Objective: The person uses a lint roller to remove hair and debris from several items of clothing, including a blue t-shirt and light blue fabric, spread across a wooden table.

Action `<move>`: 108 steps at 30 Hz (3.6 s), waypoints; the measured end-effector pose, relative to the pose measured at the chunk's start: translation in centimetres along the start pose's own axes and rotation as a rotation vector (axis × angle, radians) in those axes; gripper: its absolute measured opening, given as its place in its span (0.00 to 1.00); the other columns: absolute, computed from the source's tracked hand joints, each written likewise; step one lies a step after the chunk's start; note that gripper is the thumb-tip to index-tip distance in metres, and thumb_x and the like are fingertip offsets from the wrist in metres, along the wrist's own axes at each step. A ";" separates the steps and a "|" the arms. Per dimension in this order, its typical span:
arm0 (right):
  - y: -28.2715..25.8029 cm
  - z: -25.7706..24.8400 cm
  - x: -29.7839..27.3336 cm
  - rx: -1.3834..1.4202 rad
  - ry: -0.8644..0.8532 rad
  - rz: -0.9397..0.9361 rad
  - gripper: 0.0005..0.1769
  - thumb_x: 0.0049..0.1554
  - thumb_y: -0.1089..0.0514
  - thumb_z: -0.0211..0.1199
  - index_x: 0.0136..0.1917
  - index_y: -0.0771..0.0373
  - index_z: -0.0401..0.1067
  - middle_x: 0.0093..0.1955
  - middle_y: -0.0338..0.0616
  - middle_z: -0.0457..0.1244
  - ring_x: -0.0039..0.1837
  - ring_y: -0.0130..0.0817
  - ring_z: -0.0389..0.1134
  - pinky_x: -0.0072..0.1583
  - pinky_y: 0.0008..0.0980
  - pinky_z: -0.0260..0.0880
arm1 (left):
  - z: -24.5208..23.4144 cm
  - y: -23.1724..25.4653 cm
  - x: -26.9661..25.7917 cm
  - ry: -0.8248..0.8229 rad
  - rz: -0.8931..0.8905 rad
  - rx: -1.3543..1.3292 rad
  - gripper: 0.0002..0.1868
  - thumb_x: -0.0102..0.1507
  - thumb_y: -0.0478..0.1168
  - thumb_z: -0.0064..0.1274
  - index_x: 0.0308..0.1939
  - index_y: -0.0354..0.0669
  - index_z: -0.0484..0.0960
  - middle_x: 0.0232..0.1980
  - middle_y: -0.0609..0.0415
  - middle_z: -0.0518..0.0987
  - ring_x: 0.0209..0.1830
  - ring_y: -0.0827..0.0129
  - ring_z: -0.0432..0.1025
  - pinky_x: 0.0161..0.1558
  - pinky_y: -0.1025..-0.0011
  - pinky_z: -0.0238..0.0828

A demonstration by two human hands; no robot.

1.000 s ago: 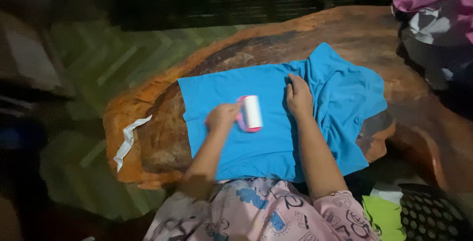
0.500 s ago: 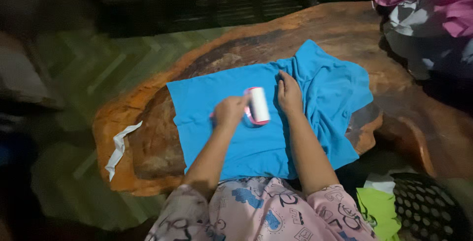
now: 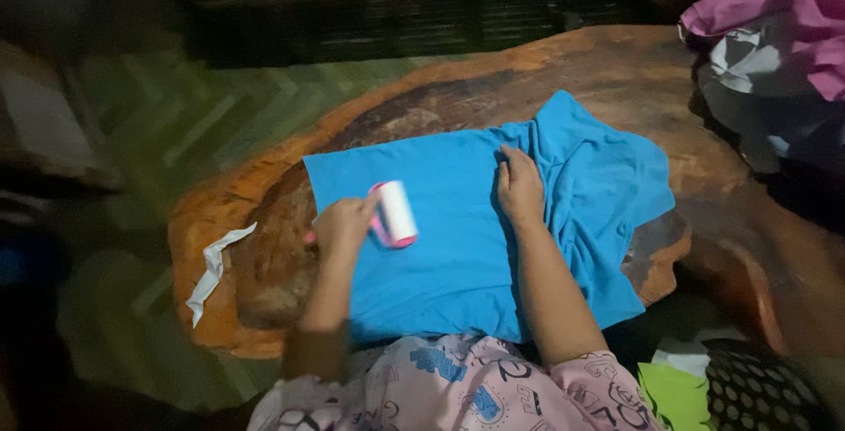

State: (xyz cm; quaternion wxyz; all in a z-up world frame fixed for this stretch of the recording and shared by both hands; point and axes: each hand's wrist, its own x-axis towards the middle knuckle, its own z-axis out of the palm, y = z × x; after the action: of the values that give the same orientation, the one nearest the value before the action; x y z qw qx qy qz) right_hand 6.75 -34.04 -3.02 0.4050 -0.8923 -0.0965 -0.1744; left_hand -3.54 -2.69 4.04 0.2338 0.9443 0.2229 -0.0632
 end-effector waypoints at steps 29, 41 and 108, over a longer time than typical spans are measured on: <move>-7.2 -3.6 -8.5 0.192 -0.750 -0.065 0.12 0.51 0.56 0.67 0.48 0.63 0.74 0.48 0.53 0.67 0.52 0.53 0.69 0.52 0.47 0.69 | 7.7 0.2 3.0 0.219 0.287 -0.257 0.15 0.56 0.41 0.58 0.43 0.38 0.79 0.44 0.35 0.81 0.44 0.38 0.75 0.45 0.47 0.71; 1.1 -1.6 2.4 -0.472 0.012 0.012 0.16 0.46 0.53 0.74 0.45 0.60 0.74 0.48 0.55 0.66 0.54 0.57 0.65 0.54 0.52 0.63 | 4.8 -6.1 -1.3 0.241 0.198 -0.231 0.12 0.56 0.39 0.56 0.39 0.35 0.77 0.43 0.33 0.79 0.45 0.37 0.73 0.45 0.46 0.69; 0.3 -8.2 -9.9 -0.268 0.172 0.231 0.13 0.65 0.48 0.64 0.53 0.60 0.72 0.40 0.57 0.67 0.43 0.60 0.69 0.44 0.53 0.67 | 6.3 6.8 -7.5 -0.175 0.358 -0.172 0.34 0.58 0.74 0.51 0.26 0.48 0.85 0.26 0.48 0.80 0.28 0.53 0.75 0.30 0.55 0.66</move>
State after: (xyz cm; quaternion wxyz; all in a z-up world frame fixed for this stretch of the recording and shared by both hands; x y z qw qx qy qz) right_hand -4.16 -40.70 -2.05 0.3067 -0.9252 0.0657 -0.2134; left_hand -7.22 -13.98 2.92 0.3394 0.9363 0.0353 -0.0831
